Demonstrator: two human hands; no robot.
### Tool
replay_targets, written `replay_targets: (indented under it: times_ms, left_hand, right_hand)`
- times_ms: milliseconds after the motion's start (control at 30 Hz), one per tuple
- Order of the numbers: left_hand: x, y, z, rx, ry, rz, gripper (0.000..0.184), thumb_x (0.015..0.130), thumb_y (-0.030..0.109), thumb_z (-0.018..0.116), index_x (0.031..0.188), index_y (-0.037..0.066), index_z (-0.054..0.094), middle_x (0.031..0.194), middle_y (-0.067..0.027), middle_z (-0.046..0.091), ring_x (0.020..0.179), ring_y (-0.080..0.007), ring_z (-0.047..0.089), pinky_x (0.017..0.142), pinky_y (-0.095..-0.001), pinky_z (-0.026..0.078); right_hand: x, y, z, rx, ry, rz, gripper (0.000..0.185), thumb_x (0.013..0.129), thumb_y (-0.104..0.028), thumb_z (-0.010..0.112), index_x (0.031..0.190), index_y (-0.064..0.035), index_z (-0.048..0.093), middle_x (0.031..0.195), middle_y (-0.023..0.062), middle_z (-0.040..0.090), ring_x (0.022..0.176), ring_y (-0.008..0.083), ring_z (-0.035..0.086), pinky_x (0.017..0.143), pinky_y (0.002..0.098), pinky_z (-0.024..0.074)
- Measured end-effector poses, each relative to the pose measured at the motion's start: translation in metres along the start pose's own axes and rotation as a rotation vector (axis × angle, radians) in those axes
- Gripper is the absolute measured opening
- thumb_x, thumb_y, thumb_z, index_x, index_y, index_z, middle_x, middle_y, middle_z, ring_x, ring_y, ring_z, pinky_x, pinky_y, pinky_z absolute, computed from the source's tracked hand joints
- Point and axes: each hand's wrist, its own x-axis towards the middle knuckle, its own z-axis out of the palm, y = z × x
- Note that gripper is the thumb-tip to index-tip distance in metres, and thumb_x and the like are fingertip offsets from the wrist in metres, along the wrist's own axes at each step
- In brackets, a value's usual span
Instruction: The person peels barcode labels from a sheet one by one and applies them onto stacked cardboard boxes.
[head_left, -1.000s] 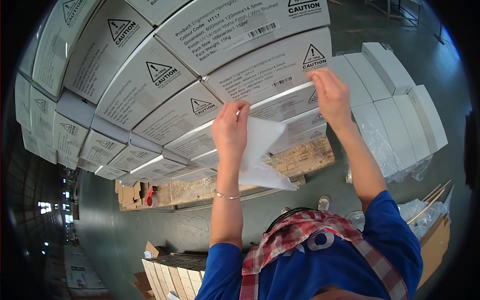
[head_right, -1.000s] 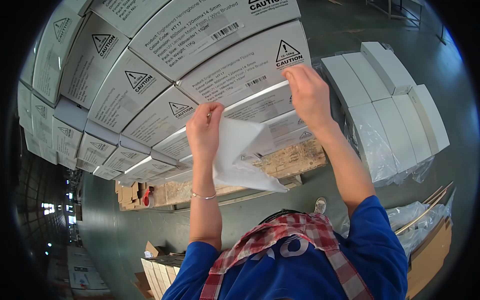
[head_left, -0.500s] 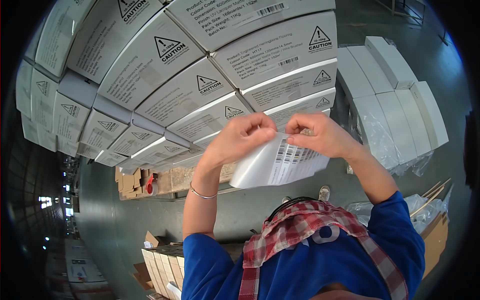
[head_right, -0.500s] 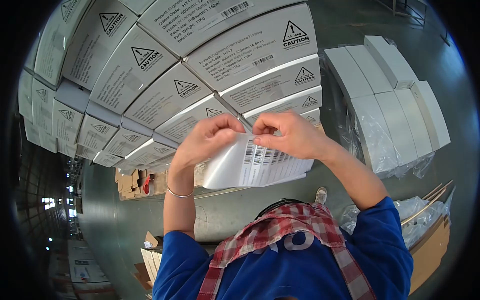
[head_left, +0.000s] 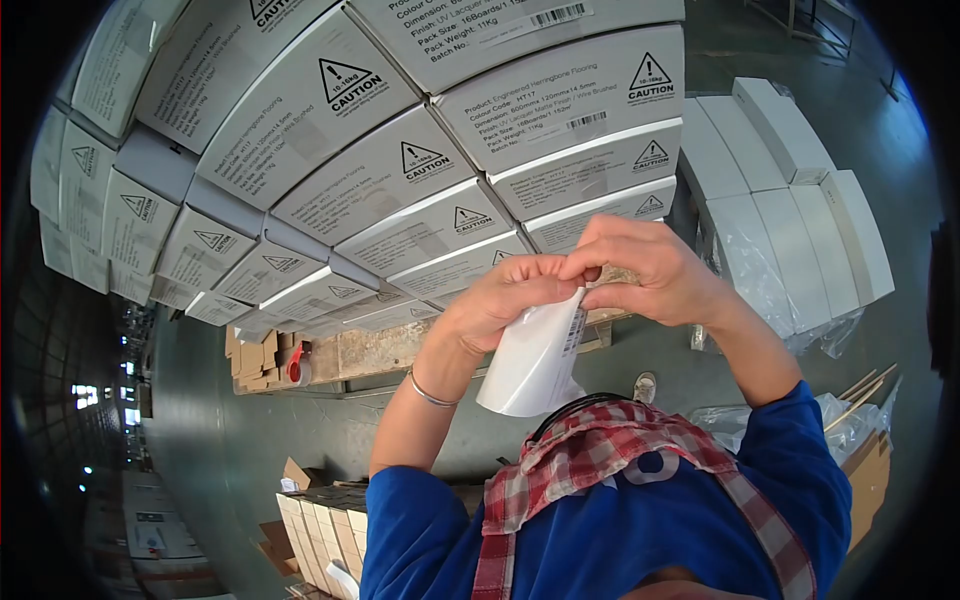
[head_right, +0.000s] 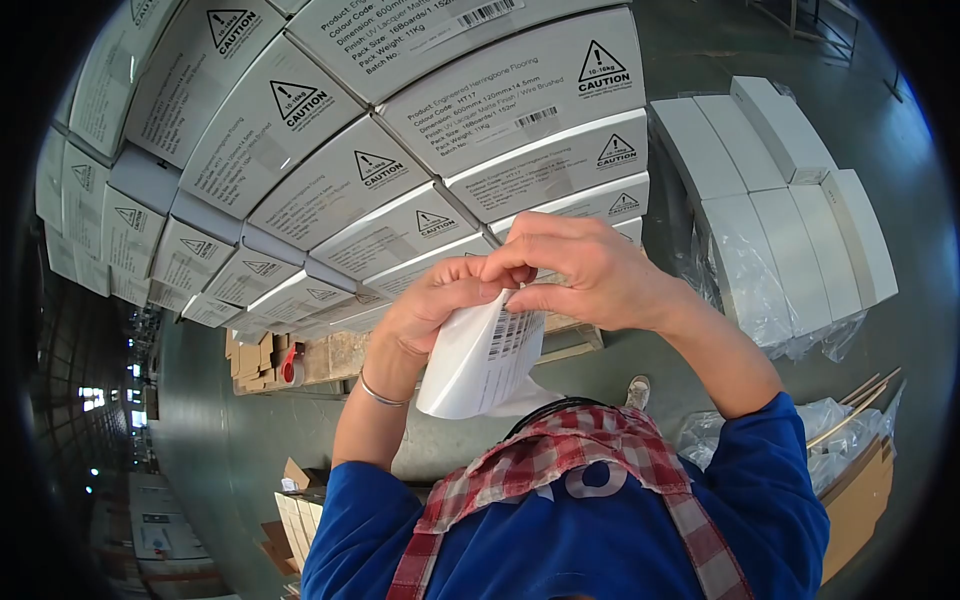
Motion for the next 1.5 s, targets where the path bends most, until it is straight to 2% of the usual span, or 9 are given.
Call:
replay_targets:
  times_ms: [200,333,467,567,700,967,1200,1300,1500]
  left_hand:
    - [0.004,-0.006,-0.007,-0.096,-0.084,0.018,0.012,0.091,0.012,0.06,0.098,0.003,0.063,0.089,-0.0012,0.065,0.072,-0.0058,0.061,0.061,-0.0202,0.048]
    - [0.002,-0.017,-0.014,-0.05,0.112,0.165,0.01,0.092,0.013,0.06,0.095,0.005,0.063,0.085,-0.0007,0.065,0.071,-0.0056,0.06,0.061,-0.0194,0.048]
    - [0.002,-0.033,-0.032,0.407,0.489,0.354,0.01,0.091,0.011,0.061,0.097,0.004,0.061,0.087,-0.0015,0.063,0.074,-0.0068,0.059,0.064,-0.0202,0.048]
    - [0.011,-0.047,-0.033,0.762,0.558,0.735,0.012,0.088,0.008,0.063,0.097,0.002,0.059,0.091,-0.0029,0.063,0.079,-0.0079,0.058,0.067,-0.0214,0.048]
    - [0.021,-0.054,-0.017,0.596,0.652,0.803,0.011,0.086,0.005,0.064,0.094,0.0,0.059,0.096,-0.0038,0.062,0.083,-0.0086,0.057,0.069,-0.0226,0.048]
    - [0.035,-0.06,-0.016,0.622,0.725,0.638,0.008,0.09,0.009,0.062,0.091,0.002,0.057,0.083,-0.0002,0.059,0.076,-0.0057,0.053,0.067,-0.0189,0.043]
    - [0.09,-0.083,-0.04,0.571,0.861,0.741,0.014,0.09,0.013,0.062,0.089,-0.001,0.06,0.077,0.0002,0.06,0.069,-0.0066,0.052,0.063,-0.021,0.043]
    - [0.114,-0.087,-0.051,0.596,0.952,0.732,0.016,0.091,0.015,0.061,0.088,-0.001,0.061,0.076,0.0002,0.06,0.069,-0.0064,0.052,0.062,-0.0212,0.042]
    - [0.135,-0.087,-0.061,0.674,1.139,0.693,0.017,0.09,0.016,0.062,0.087,-0.001,0.064,0.07,-0.001,0.06,0.066,-0.0065,0.052,0.061,-0.0219,0.042]
  right_hand:
    - [-0.001,-0.003,-0.005,-0.092,0.014,-0.068,0.019,0.071,0.002,0.073,0.086,-0.0007,0.061,0.085,0.0077,0.059,0.074,0.0186,0.059,0.066,0.0296,0.0476]
    - [-0.012,0.006,-0.018,-0.025,0.097,0.074,0.013,0.075,0.005,0.067,0.083,0.0004,0.057,0.084,0.0068,0.058,0.074,0.0161,0.057,0.066,0.0278,0.0469]
    - [-0.017,0.013,-0.027,-0.101,0.254,0.219,0.009,0.079,0.006,0.062,0.082,0.001,0.055,0.081,0.0056,0.056,0.074,0.0137,0.056,0.066,0.0259,0.0463]
    - [-0.017,0.015,-0.03,-0.182,0.321,0.267,0.008,0.08,0.006,0.061,0.083,0.0014,0.055,0.08,0.005,0.056,0.074,0.0126,0.055,0.067,0.025,0.0462]
    - [-0.018,0.018,-0.031,-0.231,0.334,0.298,0.009,0.081,0.005,0.062,0.084,0.0019,0.054,0.08,0.0045,0.056,0.073,0.012,0.054,0.067,0.0243,0.0463]
    - [-0.03,0.035,-0.03,-0.223,0.331,0.325,0.008,0.081,0.004,0.062,0.084,0.002,0.055,0.08,0.0041,0.056,0.072,0.0114,0.054,0.067,0.0243,0.0461]
    - [-0.041,0.102,-0.02,-0.251,0.409,0.5,0.01,0.081,0.001,0.065,0.084,0.0004,0.056,0.081,0.0028,0.056,0.07,0.0106,0.054,0.066,0.0246,0.0457]
    - [-0.034,0.13,-0.014,-0.51,0.59,0.341,0.012,0.078,-0.002,0.068,0.083,-0.002,0.057,0.081,0.0028,0.056,0.068,0.0134,0.055,0.064,0.0259,0.0459]
    - [-0.03,0.151,-0.008,-0.816,0.648,0.165,0.014,0.074,-0.004,0.072,0.081,-0.0048,0.059,0.079,0.0034,0.054,0.069,0.0194,0.057,0.063,0.0302,0.0456]
